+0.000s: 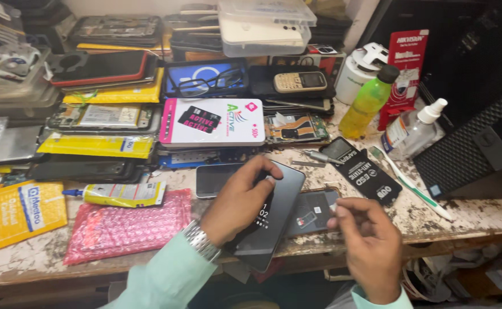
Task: The person applies adhesive tape to the edges of a smartphone screen and presses it onto the device. They then use a screwdriver to remove screws from the back of the phone, detaching the rear cover to expose the internal components.
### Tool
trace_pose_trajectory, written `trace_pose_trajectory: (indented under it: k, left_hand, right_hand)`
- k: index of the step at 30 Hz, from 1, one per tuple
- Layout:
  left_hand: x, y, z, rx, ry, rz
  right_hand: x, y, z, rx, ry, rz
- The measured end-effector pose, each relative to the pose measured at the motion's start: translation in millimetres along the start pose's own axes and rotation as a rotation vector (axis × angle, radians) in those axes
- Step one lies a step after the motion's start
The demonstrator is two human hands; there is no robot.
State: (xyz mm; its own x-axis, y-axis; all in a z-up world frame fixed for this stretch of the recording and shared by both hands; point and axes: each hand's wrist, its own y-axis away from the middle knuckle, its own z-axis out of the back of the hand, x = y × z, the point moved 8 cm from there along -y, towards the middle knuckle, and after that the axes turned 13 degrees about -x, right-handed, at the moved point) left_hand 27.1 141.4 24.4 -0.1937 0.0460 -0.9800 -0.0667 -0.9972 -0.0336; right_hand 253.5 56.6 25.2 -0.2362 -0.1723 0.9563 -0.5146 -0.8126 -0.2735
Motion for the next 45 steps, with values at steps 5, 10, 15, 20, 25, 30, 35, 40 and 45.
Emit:
trace_pose_trajectory:
  k: [5, 10, 15, 20, 25, 30, 35, 40, 45]
  left_hand:
    - [-42, -9, -23, -0.049, -0.196, -0.451]
    - [-43, -8, -35, -0.027, -0.476, -0.316]
    - [-57, -1, -40, -0.058, -0.709, -0.460]
    - [-62, 1, -38, -0.052, -0.741, -0.473]
    - [-91, 38, -31, -0.136, -0.448, -0.566]
    - [-79, 63, -31, 0.037, -0.197, -0.143]
    - [-87, 65, -22, -0.012, -0.130, -0.187]
    - [-91, 72, -16, -0.069, -0.264, -0.381]
    - [-91, 75, -12, -0.042, -0.281, -0.487]
  right_hand:
    - [-6, -3, 22, 0.013, -0.072, -0.014]
    - [-13, 2, 25, 0.022, -0.118, -0.101]
    - [15, 11, 20, 0.052, -0.058, 0.239]
    - [17, 14, 18, 0.031, -0.090, 0.202]
    - [6, 16, 14, 0.038, -0.239, 0.053]
    - [6, 24, 7, 0.010, -0.293, 0.105]
    - [0, 27, -4, -0.008, -0.314, -0.017]
    - [8, 25, -14, 0.113, -0.276, -0.099]
    - [41, 21, -24, 0.249, 0.014, 0.167]
